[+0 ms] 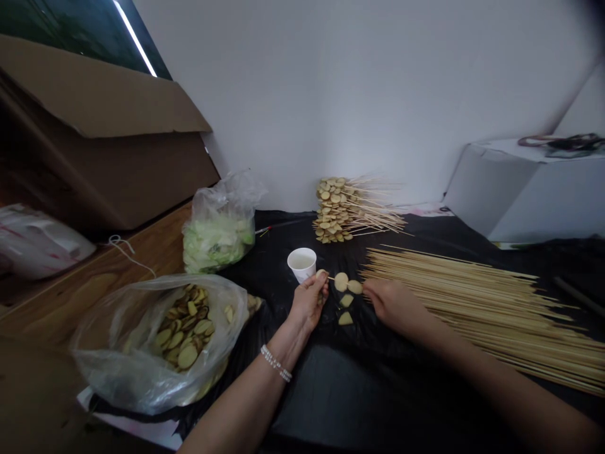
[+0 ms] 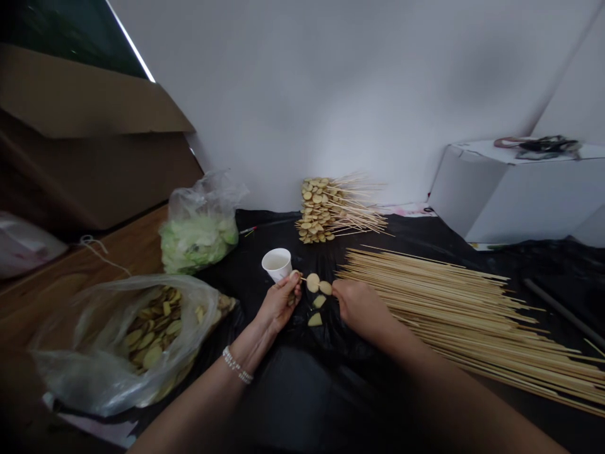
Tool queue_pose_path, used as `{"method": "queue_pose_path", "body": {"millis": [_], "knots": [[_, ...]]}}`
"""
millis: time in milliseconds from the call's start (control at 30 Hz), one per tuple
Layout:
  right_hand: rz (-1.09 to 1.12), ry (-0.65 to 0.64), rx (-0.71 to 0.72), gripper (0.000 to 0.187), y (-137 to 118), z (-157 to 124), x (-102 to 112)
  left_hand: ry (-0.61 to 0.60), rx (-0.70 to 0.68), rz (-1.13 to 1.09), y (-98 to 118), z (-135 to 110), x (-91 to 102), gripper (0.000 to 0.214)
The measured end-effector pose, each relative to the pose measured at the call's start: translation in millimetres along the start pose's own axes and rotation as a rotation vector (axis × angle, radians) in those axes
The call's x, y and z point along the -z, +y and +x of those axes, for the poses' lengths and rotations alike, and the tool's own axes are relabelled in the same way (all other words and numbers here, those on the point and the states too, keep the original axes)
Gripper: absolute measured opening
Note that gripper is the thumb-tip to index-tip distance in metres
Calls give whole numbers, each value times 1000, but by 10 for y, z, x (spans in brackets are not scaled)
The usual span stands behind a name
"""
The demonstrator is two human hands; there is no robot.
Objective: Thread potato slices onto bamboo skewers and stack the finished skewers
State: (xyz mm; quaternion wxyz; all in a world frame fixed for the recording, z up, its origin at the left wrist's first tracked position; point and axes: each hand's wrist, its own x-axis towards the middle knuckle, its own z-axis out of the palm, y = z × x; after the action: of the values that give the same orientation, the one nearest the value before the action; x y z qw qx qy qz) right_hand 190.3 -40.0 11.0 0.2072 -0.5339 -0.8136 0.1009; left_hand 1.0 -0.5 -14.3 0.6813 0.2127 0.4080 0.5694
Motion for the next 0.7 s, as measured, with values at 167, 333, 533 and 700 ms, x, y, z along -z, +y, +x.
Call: {"method": "queue_pose_path", "body": {"millis": [167,333,533,700], "knots": [[300,-169,-124,25,7,56,76,-5,23,34,-1,-7,-7,27],[-21,-16,-8,22,-24,3,13,8,18,35,6,-13,-21,26],[64,-41,-24,22,-12,7,-37,-29,17,59,-20,-33,-23,27],[289,-117,-105,25,5,60,22,-65,50,77,-38,-49,-42,32]]}}
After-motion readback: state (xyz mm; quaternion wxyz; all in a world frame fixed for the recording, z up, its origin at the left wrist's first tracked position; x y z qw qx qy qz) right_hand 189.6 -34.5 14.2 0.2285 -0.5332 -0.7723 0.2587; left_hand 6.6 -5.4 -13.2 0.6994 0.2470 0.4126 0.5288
